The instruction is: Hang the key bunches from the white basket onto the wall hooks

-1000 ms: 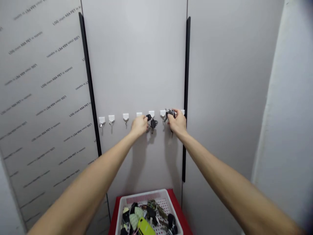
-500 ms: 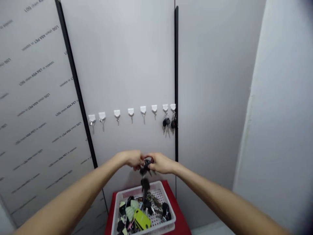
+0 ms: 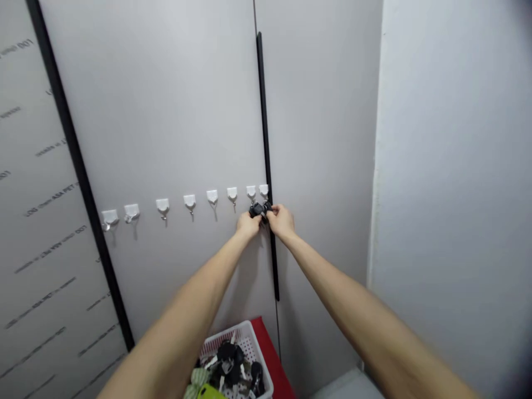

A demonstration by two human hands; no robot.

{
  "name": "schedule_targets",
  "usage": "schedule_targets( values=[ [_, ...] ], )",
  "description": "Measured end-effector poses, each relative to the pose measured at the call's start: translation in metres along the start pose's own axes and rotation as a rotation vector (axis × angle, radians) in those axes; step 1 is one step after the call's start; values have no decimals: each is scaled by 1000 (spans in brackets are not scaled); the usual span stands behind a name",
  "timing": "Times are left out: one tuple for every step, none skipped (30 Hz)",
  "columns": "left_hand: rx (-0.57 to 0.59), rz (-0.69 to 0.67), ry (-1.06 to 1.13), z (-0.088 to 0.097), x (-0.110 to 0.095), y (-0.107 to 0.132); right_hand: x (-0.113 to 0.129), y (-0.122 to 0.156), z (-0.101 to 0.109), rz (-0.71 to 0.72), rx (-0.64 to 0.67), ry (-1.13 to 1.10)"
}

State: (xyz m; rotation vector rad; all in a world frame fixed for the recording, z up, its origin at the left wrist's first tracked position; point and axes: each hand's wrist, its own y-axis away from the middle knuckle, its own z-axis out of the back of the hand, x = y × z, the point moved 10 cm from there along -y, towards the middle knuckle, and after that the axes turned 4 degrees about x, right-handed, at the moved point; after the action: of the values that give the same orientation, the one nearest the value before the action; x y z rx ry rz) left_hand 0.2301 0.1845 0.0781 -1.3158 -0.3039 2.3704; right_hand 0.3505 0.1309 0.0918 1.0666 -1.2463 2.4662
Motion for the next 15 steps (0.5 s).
schedule_targets(
  values=[
    [-1,-15,2,5,-7,-3,3,-7,8,12,-34,-26],
    [-11,-38,-2,14,-16,-6,9,-14,16,33,-67,-60],
    [-27,-64,-7,24,-27,-7,16,-21,24,61,-91,-103],
    [-58,-109,-23,37,-41,-8,25,-29,30,96,-101,-150],
    [-89,-146,-37,49,-54,-8,36,-35,33,138,-93,-197],
    [-88,-175,-40,56,-65,-7,48,-38,34,182,-73,-240],
    [-61,-198,-45,60,-74,-4,58,-39,32,222,-42,-277],
    [-21,-215,-60,61,-79,-1,67,-37,28,250,1,-308],
    [31,-232,-91,58,-80,5,71,-32,20,262,58,-334],
    [83,-251,-137,54,-76,13,72,-22,10,258,127,-356],
    [132,-267,-193,48,-65,24,68,-8,-3,244,205,-373],
    [180,-281,-250,42,-49,37,61,10,-18,226,290,-385],
    [238,-282,-286,34,-26,52,52,33,-34,208,386,-396],
    [308,-262,-300,24,2,70,41,60,-51,195,473,-399],
    [398,-234,-290,13,33,90,28,89,-69,181,564,-409]
  ],
)
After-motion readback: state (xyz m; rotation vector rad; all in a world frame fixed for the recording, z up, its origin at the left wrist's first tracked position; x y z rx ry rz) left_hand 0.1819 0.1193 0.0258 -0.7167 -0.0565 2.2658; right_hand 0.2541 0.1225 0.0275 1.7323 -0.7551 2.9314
